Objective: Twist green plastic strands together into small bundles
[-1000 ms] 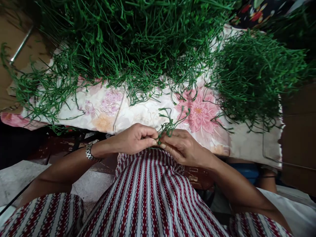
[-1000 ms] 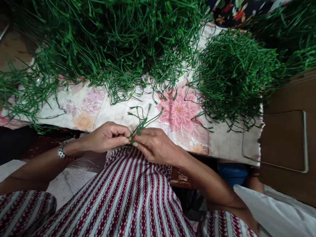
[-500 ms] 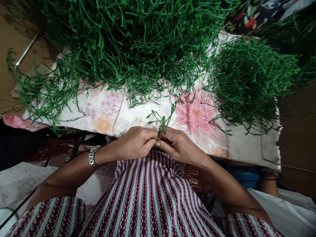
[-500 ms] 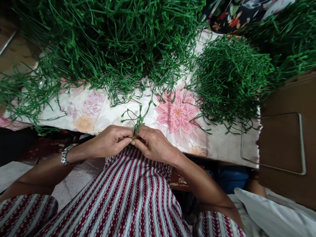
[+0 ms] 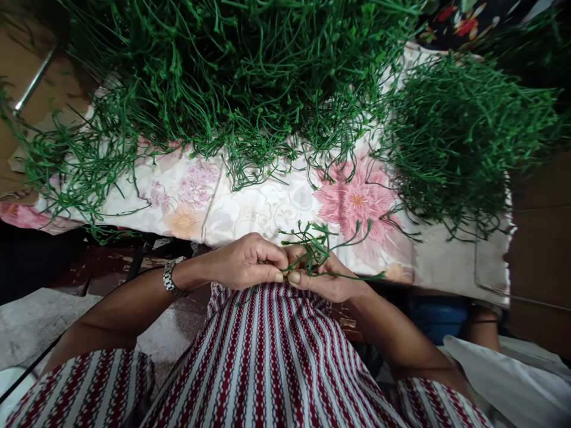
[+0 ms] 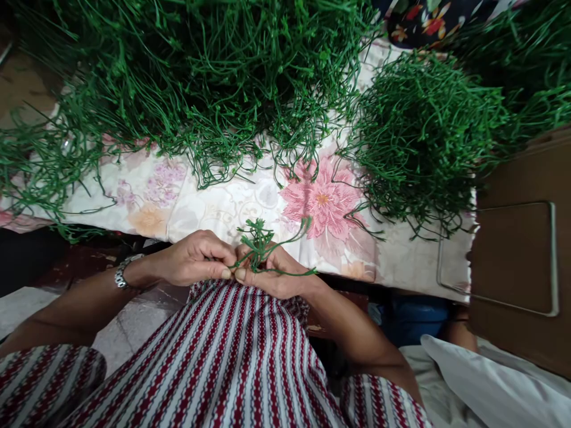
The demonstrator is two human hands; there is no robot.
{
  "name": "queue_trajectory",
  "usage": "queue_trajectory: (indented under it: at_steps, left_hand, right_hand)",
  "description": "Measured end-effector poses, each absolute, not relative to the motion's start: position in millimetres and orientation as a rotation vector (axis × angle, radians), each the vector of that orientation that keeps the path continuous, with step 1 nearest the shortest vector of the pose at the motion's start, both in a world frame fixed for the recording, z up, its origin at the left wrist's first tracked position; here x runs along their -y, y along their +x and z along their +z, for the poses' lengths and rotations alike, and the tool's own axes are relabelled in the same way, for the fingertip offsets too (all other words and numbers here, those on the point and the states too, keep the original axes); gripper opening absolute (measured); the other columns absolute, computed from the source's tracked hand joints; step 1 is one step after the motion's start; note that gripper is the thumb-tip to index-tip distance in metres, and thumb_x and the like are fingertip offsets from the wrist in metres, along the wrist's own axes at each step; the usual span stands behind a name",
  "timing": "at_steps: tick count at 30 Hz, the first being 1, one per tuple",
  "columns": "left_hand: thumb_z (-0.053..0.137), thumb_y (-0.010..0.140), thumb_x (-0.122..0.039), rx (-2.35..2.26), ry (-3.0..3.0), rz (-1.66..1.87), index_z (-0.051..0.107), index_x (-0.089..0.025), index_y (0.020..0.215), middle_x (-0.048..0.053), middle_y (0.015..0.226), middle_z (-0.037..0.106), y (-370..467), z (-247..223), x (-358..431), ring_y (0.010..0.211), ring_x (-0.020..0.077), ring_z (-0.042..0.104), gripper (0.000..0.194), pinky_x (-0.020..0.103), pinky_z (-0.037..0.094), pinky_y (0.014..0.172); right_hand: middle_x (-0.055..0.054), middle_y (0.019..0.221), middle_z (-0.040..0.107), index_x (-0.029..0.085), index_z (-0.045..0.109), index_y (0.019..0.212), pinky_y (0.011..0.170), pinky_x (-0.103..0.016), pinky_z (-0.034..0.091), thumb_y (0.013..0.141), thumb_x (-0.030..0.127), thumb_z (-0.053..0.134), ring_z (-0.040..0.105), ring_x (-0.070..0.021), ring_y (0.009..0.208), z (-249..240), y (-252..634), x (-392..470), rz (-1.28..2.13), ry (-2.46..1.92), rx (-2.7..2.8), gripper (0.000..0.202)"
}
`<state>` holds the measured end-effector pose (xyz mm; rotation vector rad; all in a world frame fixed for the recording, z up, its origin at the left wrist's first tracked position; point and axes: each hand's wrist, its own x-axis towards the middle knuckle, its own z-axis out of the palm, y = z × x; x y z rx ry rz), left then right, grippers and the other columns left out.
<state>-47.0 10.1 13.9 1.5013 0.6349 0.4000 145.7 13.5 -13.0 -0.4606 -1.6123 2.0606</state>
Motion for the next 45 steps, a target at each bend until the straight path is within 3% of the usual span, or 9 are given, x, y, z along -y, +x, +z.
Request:
queue_trajectory:
  at_steps: [10, 19, 27, 30, 34, 37, 40, 45]
  left_hand:
    - [0.055, 0.074, -0.018, -0.611, 1.251, 0.396, 0.057, -0.01, 0.065, -0.004, 0.055, 0.043, -58, 11, -14, 0.049, 0.0054, 0.033, 0.012, 0.02, 0.027, 0.048]
    - [0.048, 0.079, -0.021, -1.067, 1.495, 0.636, 0.046, -0.013, 0.062, -0.005, 0.056, 0.034, -40, 13, -13, 0.052, 0.0053, 0.03, 0.019, 0.018, 0.025, 0.048]
    - [0.041, 0.082, -0.016, -1.276, 1.807, 0.813, 0.043, -0.016, 0.065, -0.005, 0.057, 0.038, -30, 5, -1, 0.053, 0.0062, 0.036, 0.018, 0.019, 0.031, 0.052]
    - [0.042, 0.08, -0.011, -1.051, 1.957, 0.64, 0.043, -0.016, 0.062, -0.004, 0.056, 0.039, -39, 15, -4, 0.052, 0.0064, 0.038, 0.019, 0.02, 0.03, 0.052]
    - [0.042, 0.073, -0.002, -0.595, 1.991, 0.278, 0.043, -0.015, 0.056, -0.003, 0.053, 0.042, -51, 30, -8, 0.05, 0.0071, 0.039, 0.022, 0.022, 0.029, 0.05]
    - [0.043, 0.075, -0.004, -0.527, 1.857, 0.193, 0.051, -0.014, 0.06, -0.002, 0.054, 0.046, -53, 32, -11, 0.05, 0.0069, 0.039, 0.02, 0.021, 0.03, 0.049]
    - [0.047, 0.08, -0.016, -0.782, 1.617, 0.38, 0.057, -0.013, 0.072, -0.003, 0.058, 0.048, -55, 30, -19, 0.05, 0.0062, 0.04, 0.014, 0.018, 0.03, 0.047]
    - [0.056, 0.077, -0.023, -1.131, 1.272, 0.805, 0.05, -0.014, 0.067, -0.006, 0.057, 0.039, -48, 22, -34, 0.048, 0.0041, 0.034, 0.015, 0.016, 0.028, 0.044]
  right_hand:
    - [0.004, 0.054, 0.037, 0.016, 0.04, 0.06, 0.047, -0.021, 0.03, 0.084, 0.034, 0.052, 0.036, -0.0059, 0.049, -9, 150, -12, 2.198, -0.477, 1.417, 0.033]
    - [0.001, 0.071, 0.047, 0.014, 0.053, 0.088, 0.059, -0.019, 0.036, 0.088, 0.036, 0.047, 0.042, -0.0075, 0.064, -11, 141, -15, 1.626, -0.896, 1.739, 0.023]
    - [0.003, 0.063, 0.042, 0.014, 0.049, 0.075, 0.054, -0.018, 0.035, 0.089, 0.035, 0.044, 0.039, -0.0067, 0.058, -12, 137, -12, 1.585, -1.006, 1.805, 0.026]
    - [0.005, 0.057, 0.037, 0.015, 0.046, 0.063, 0.049, -0.018, 0.03, 0.089, 0.033, 0.044, 0.033, -0.0057, 0.051, -10, 144, -10, 1.506, -0.905, 2.033, 0.031]
    - [0.0, 0.066, 0.053, 0.015, 0.053, 0.067, 0.06, -0.022, 0.039, 0.087, 0.024, 0.046, 0.045, -0.0089, 0.06, 1, 154, -9, 1.424, -0.519, 2.524, 0.023]
    - [-0.001, 0.072, 0.058, 0.016, 0.054, 0.073, 0.065, -0.022, 0.042, 0.087, 0.019, 0.044, 0.051, -0.0096, 0.068, 12, 161, -14, 1.49, -0.242, 2.659, 0.017]
    - [-0.003, 0.075, 0.056, 0.015, 0.053, 0.076, 0.067, -0.024, 0.043, 0.091, 0.025, 0.04, 0.051, -0.0111, 0.072, 20, 167, -25, 1.418, -0.329, 2.61, 0.021]
    - [-0.004, 0.073, 0.054, 0.015, 0.052, 0.079, 0.064, -0.024, 0.043, 0.093, 0.029, 0.035, 0.053, -0.0109, 0.069, 17, 165, -36, 1.272, -0.812, 2.029, 0.025]
